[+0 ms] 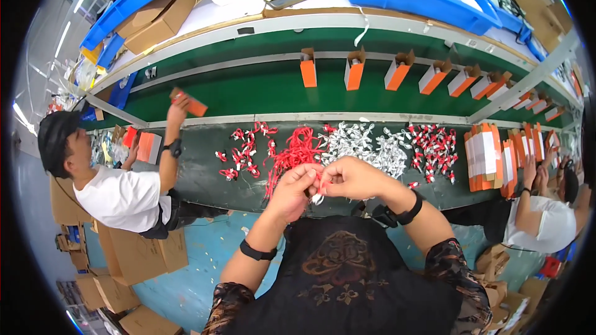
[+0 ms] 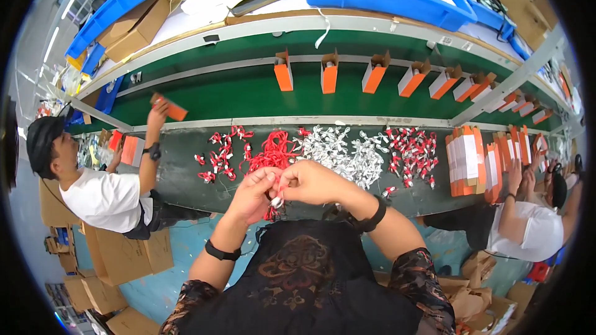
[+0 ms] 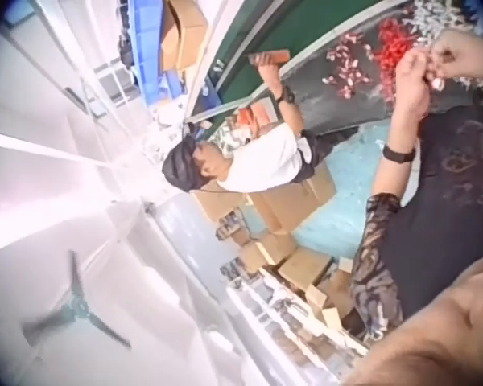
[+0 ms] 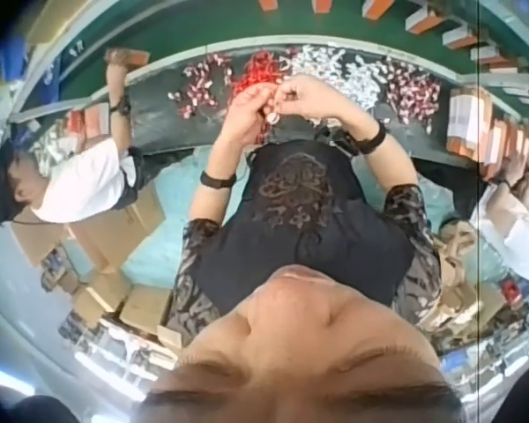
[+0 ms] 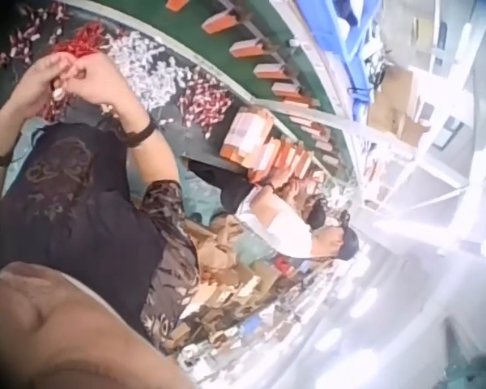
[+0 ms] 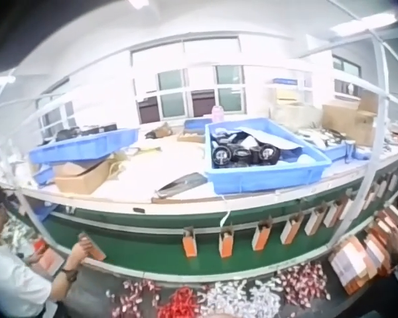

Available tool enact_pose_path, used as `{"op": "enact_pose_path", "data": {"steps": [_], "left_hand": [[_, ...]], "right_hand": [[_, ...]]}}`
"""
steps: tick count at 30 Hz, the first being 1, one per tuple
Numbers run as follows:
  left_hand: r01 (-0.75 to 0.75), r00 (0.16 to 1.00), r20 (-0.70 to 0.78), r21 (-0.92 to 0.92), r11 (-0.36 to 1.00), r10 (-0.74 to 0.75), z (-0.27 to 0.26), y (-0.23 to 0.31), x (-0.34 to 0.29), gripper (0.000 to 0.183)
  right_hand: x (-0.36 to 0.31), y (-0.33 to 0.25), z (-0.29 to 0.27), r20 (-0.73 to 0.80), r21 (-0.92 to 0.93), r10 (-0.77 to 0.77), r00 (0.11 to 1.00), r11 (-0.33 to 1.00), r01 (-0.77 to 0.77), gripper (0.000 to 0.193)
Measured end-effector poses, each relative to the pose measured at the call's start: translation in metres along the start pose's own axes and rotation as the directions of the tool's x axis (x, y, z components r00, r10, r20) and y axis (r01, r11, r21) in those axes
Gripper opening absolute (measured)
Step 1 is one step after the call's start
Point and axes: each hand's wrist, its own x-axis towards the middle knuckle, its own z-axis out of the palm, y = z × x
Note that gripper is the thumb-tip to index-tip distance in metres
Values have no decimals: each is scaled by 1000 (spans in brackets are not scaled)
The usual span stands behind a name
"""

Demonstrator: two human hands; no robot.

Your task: Assembling small electronic components by connecting red wires to white plastic parts on an industrial production line.

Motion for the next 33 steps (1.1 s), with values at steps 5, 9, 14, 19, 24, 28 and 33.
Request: {"op": "enact_pose_path", "data": {"steps": [5,9,14,19,24,28,33], "left_hand": [[-272,880,42,861,429,473,7,11,9,37],[-331,896,-87,525,784,436,6,-2,26,57],[-190,971,-222,-474,860,93,-5,27,58,50],[-183,939,-321,-161,970,124,-25,48,125,18],[-192,888,-269,522,831,374,-61,128,229,20],[49,854,-96,993,104,511,-144,157,316,16],[-269,846,-369,326,906,384,-206,161,379,41]], "right_hand": [[31,8,16,-595,-585,-336,730,804,-107,17],[59,13,18,-563,-538,-453,691,836,109,25],[70,21,0,-360,-793,-505,785,609,28,37],[91,32,-29,-317,-824,-504,803,565,29,40],[72,64,-67,-467,-626,-404,786,779,29,43],[51,112,-74,-498,-564,-227,837,818,-113,36],[11,149,-76,-530,-484,-19,848,827,-284,34]]}}
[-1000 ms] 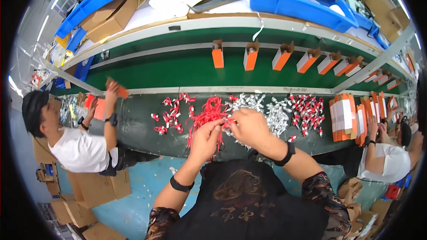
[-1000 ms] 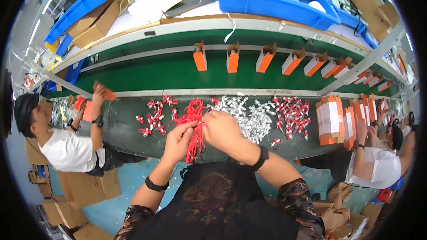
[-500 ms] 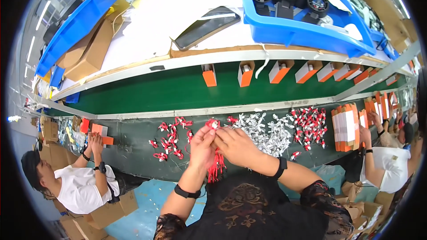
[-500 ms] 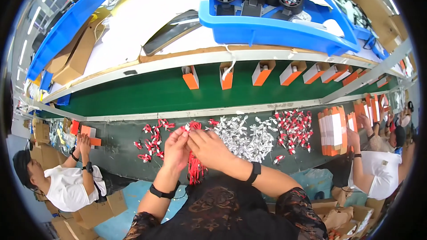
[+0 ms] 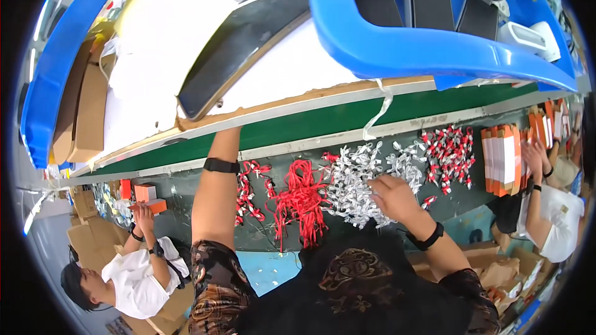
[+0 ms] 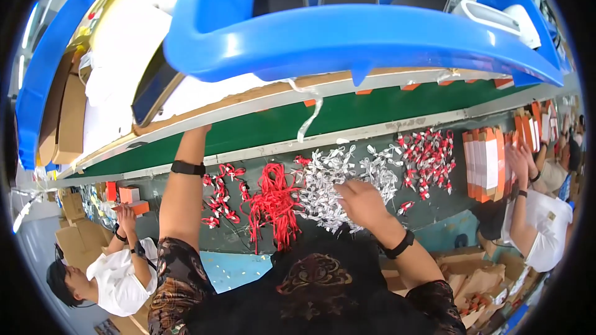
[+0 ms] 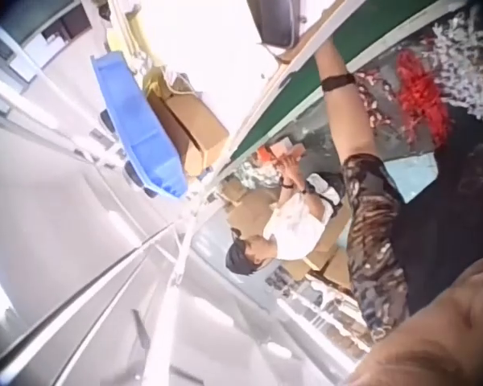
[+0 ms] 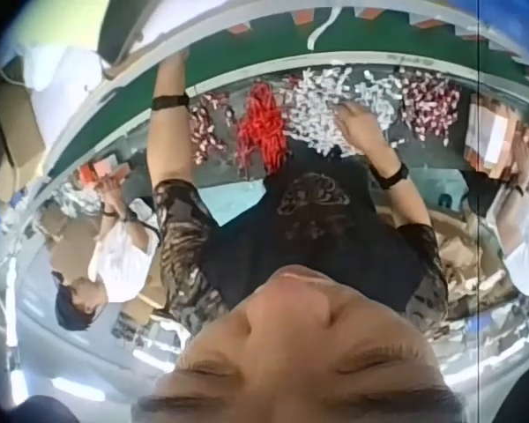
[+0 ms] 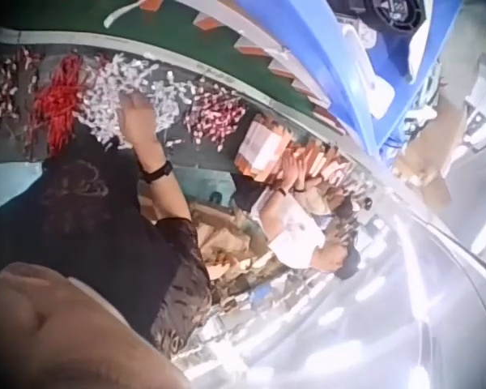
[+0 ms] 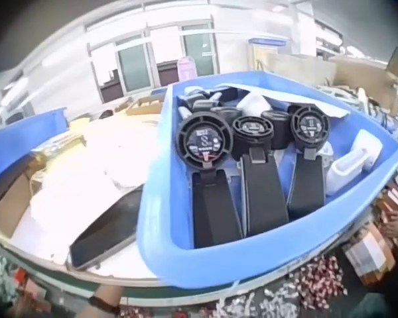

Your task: Assembling small electronic components by connecting red wires to white plastic parts on an industrial production line.

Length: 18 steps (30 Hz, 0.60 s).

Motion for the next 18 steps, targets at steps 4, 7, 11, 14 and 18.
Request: {"op": "enact_pose_path", "data": {"steps": [4,7,11,14,18], "left_hand": [[-3,998,63,75,997,-2,0,-11,18,42],[-29,995,97,121,992,17,-1,-18,25,43],[-80,988,144,173,982,55,-1,-24,29,44],[-120,979,190,209,971,81,-3,-26,26,45],[-165,966,239,265,950,101,0,-17,16,46]], "right_hand": [[-11,12,-4,-28,15,100,995,995,-99,35],[-19,17,-3,-25,19,134,991,991,-134,36],[-25,16,2,-24,-8,127,992,992,-127,36],[-30,12,3,-36,-33,104,994,994,-105,36],[-37,11,4,-30,-21,113,993,993,-114,35]]}}
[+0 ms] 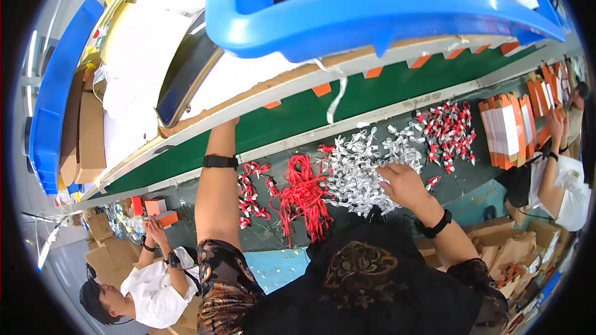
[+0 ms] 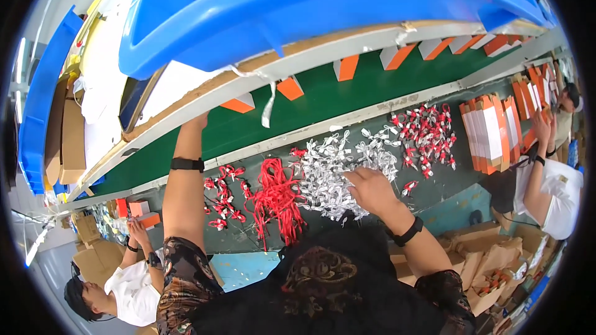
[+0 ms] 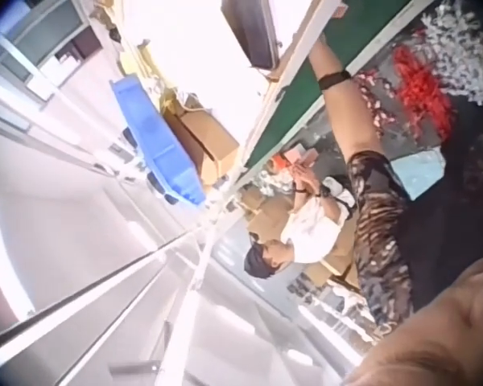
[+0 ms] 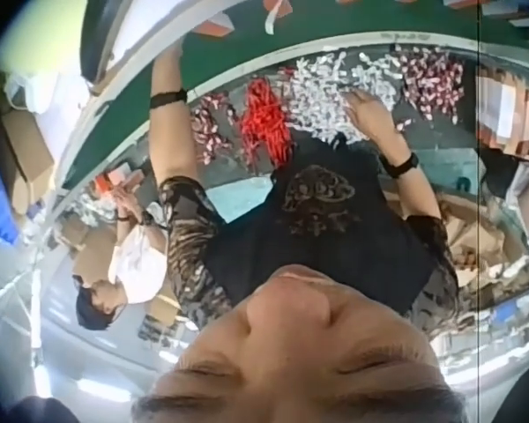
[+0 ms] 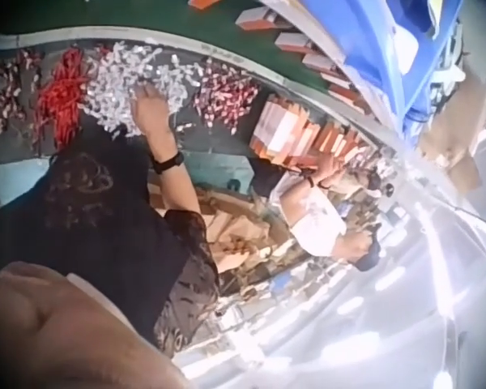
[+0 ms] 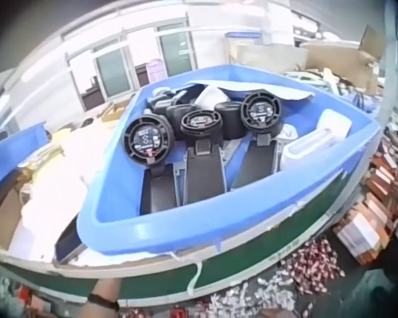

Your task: Assembling small electronic components by connecting red wires to white plastic parts on an industrial production line.

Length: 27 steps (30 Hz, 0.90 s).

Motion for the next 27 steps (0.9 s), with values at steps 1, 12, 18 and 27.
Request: {"op": "enact_pose_path", "data": {"steps": [1,12,18,27], "left_hand": [[107,971,-241,467,878,9,-3,4,-10,45],[214,921,-339,27,977,-192,34,44,-306,17],[465,874,-270,227,856,-403,62,-79,-427,23],[374,927,-340,870,321,-159,56,-114,-384,32]], "right_hand": [[0,1,2,5,9,1,1000,1000,-1,35],[-45,23,64,155,-35,70,985,997,-65,27],[-75,2,76,243,-86,-33,969,995,56,26],[-132,-7,54,176,-85,83,981,994,-69,27]]}}
